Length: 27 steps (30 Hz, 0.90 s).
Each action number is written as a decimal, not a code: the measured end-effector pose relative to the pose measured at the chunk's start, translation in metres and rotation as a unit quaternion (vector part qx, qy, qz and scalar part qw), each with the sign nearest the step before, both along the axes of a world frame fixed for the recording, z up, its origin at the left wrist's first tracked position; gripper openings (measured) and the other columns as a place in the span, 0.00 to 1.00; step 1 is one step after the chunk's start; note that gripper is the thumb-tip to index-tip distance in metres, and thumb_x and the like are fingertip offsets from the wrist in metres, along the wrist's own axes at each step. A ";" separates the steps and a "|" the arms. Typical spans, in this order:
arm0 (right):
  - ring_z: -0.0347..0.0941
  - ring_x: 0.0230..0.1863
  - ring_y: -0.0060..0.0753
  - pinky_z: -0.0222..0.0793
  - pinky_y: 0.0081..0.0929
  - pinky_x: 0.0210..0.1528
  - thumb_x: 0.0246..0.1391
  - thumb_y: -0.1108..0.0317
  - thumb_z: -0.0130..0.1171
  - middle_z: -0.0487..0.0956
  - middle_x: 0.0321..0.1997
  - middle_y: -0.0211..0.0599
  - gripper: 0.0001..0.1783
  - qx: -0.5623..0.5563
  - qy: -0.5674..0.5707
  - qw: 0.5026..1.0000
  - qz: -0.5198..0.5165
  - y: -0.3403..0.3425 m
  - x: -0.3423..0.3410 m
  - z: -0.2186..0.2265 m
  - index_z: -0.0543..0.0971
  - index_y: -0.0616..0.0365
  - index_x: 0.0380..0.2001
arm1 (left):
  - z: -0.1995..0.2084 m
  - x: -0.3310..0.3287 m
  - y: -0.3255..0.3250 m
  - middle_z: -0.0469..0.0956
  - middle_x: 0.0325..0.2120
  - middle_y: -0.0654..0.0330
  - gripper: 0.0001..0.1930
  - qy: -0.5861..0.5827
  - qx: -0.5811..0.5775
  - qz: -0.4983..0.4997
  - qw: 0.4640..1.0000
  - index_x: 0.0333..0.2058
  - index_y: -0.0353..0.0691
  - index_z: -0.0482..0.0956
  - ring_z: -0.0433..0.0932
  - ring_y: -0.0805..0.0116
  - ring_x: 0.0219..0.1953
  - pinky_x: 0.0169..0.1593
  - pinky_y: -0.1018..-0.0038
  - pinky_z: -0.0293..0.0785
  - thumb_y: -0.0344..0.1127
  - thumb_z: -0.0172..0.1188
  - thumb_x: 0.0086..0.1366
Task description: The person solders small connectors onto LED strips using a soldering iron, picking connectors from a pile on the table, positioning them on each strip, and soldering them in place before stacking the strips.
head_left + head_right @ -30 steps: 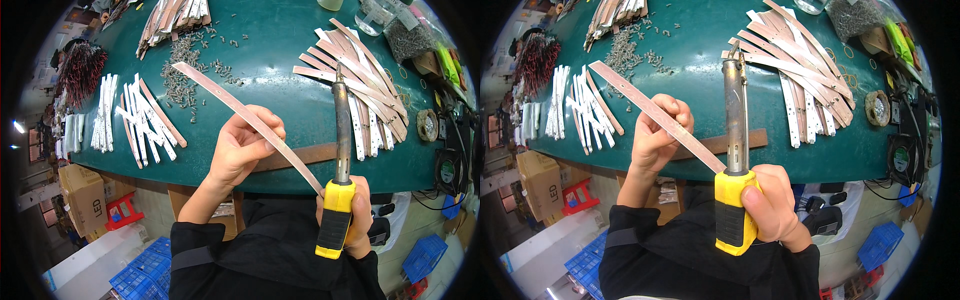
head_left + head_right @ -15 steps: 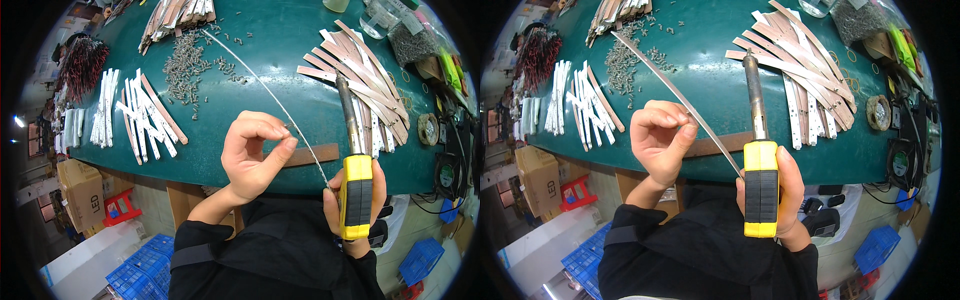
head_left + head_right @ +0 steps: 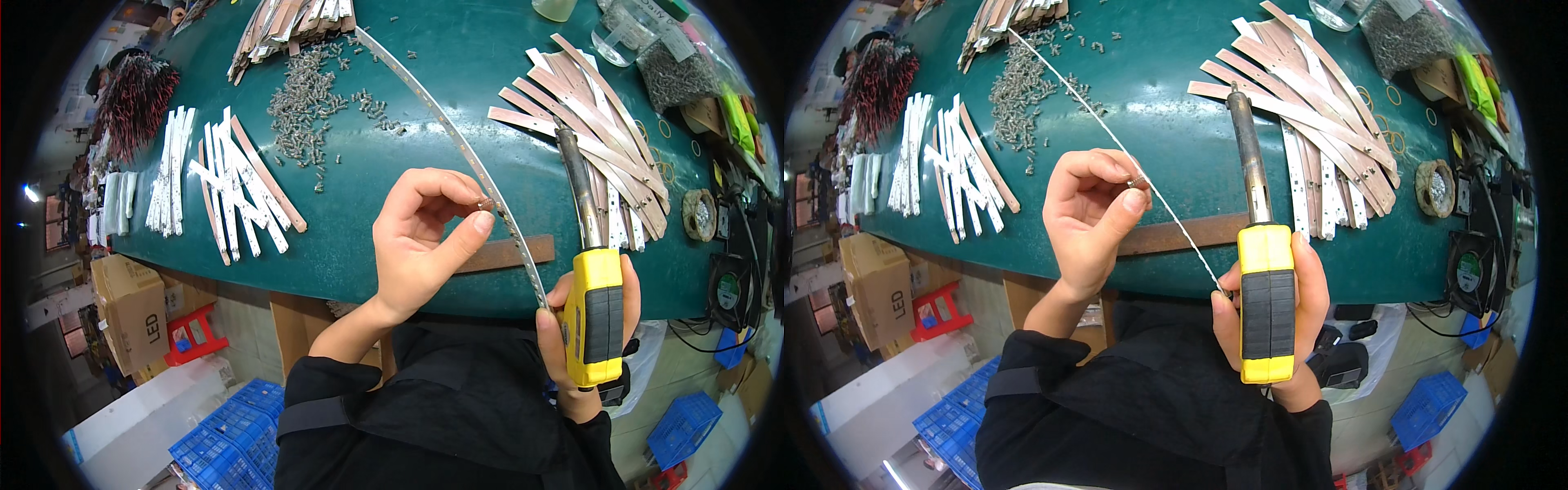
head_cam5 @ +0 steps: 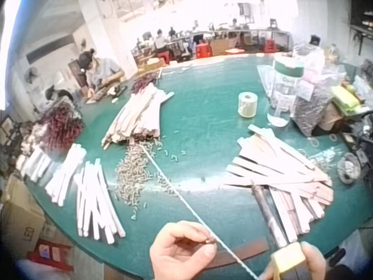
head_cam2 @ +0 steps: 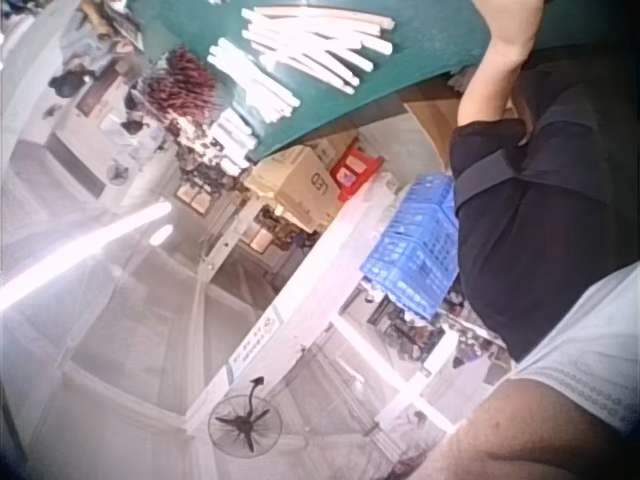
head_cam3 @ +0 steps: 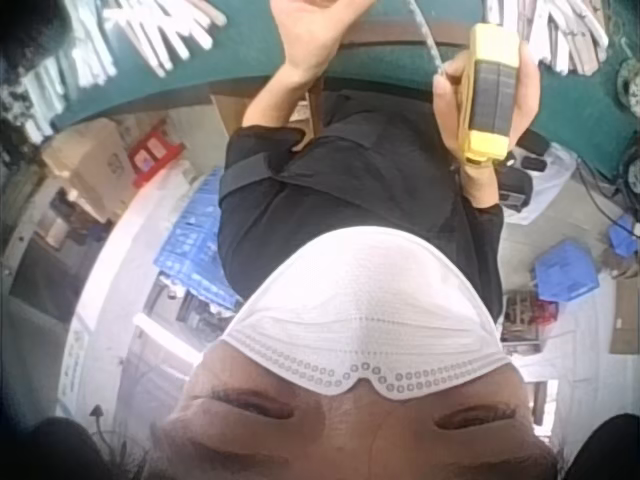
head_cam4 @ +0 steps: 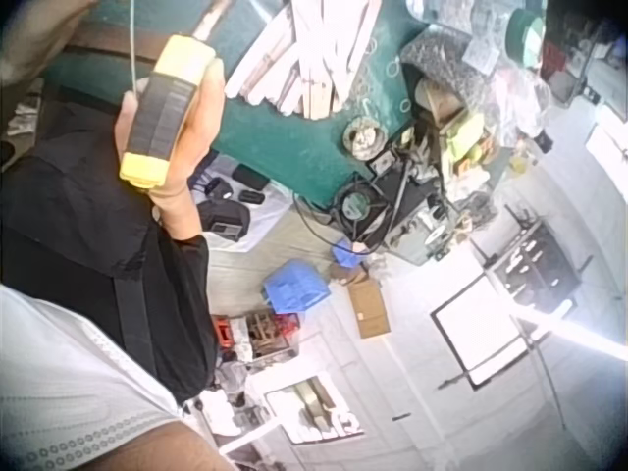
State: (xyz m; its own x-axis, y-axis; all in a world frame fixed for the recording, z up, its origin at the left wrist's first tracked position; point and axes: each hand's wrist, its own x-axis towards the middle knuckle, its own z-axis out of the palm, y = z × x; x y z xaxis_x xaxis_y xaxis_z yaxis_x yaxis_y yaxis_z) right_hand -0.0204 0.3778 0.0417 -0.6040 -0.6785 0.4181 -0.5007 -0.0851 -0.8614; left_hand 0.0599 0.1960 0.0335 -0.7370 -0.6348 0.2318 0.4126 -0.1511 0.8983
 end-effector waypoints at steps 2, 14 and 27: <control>0.74 0.32 0.26 0.72 0.22 0.38 0.47 0.78 0.63 0.74 0.34 0.42 0.46 -0.004 0.013 1.000 0.002 0.000 0.000 -0.002 0.48 0.64 0.64 | -0.001 0.002 -0.002 0.73 0.36 0.57 0.12 0.012 -0.050 0.001 0.999 0.39 0.34 0.70 0.75 0.71 0.40 0.47 0.75 0.73 0.19 0.61 0.58; 0.74 0.31 0.26 0.72 0.22 0.37 0.47 0.77 0.63 0.74 0.34 0.41 0.44 0.005 0.030 1.000 -0.008 0.000 0.002 -0.001 0.49 0.64 0.64 | -0.002 0.002 -0.002 0.74 0.35 0.51 0.09 -0.005 -0.037 0.008 0.999 0.36 0.35 0.67 0.75 0.71 0.32 0.37 0.75 0.77 0.21 0.57 0.60; 0.73 0.29 0.26 0.71 0.22 0.34 0.47 0.80 0.61 0.73 0.33 0.41 0.48 -0.014 -0.135 0.990 0.032 0.000 0.000 0.005 0.45 0.59 0.66 | -0.003 0.001 -0.007 0.72 0.29 0.53 0.08 0.025 0.251 -0.125 0.960 0.33 0.41 0.66 0.73 0.71 0.29 0.31 0.78 0.72 0.26 0.57 0.59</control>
